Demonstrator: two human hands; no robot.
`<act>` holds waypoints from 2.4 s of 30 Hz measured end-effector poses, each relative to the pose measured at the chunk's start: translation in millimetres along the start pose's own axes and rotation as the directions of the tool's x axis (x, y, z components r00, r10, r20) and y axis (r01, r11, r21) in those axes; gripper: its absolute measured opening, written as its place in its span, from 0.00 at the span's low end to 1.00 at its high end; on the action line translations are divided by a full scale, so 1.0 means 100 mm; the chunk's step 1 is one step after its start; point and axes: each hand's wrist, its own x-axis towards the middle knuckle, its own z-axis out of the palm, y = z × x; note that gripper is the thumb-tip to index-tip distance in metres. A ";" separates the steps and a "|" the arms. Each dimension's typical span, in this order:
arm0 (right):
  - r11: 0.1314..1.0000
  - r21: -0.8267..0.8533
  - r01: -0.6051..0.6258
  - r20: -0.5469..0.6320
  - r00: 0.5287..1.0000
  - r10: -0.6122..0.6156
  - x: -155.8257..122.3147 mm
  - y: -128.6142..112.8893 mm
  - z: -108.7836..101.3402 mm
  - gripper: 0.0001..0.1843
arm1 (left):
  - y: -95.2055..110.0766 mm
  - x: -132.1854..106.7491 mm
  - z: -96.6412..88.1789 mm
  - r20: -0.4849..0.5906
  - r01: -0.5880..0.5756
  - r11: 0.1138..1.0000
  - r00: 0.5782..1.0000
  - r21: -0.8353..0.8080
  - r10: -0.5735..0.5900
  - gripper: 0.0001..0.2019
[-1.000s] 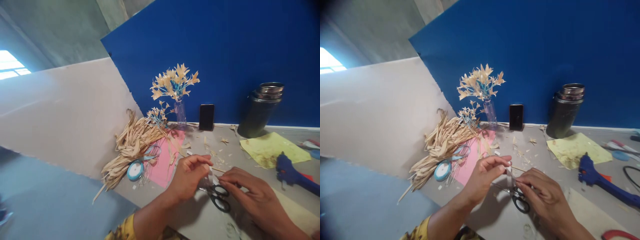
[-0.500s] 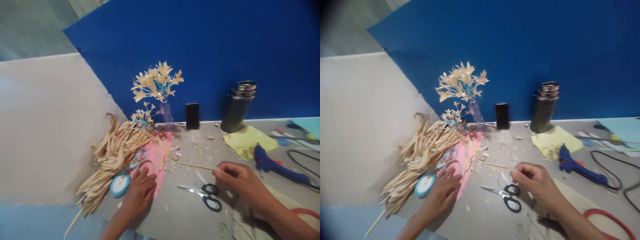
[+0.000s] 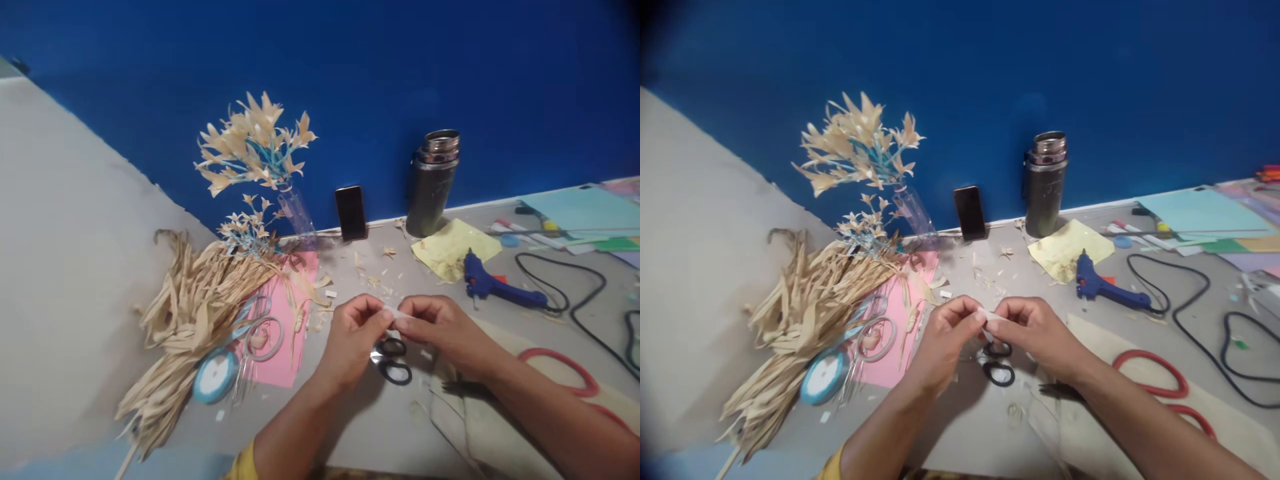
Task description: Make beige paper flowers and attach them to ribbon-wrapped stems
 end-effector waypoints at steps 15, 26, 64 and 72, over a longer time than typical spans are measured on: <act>0.992 0.012 0.122 0.059 0.991 -0.123 -0.02 -0.04 -0.11 0.20 | 0.04 -0.01 0.01 -0.083 -0.031 0.936 0.997 -0.350 0.002 0.11; 0.982 -0.125 0.142 -0.041 0.988 -0.148 -0.02 -0.05 -0.03 0.17 | -0.02 -0.15 0.02 -0.034 -0.026 1.000 0.999 0.000 0.026 0.12; 0.987 0.139 -0.080 0.245 0.969 0.044 -0.04 -0.02 -0.03 0.16 | -0.09 -0.12 -0.08 0.213 0.186 0.968 0.966 -0.166 -0.149 0.11; 0.993 0.101 -0.064 0.220 0.975 0.040 -0.03 -0.03 -0.02 0.15 | -0.13 -0.12 -0.11 0.212 0.149 0.980 0.970 -0.132 -0.119 0.11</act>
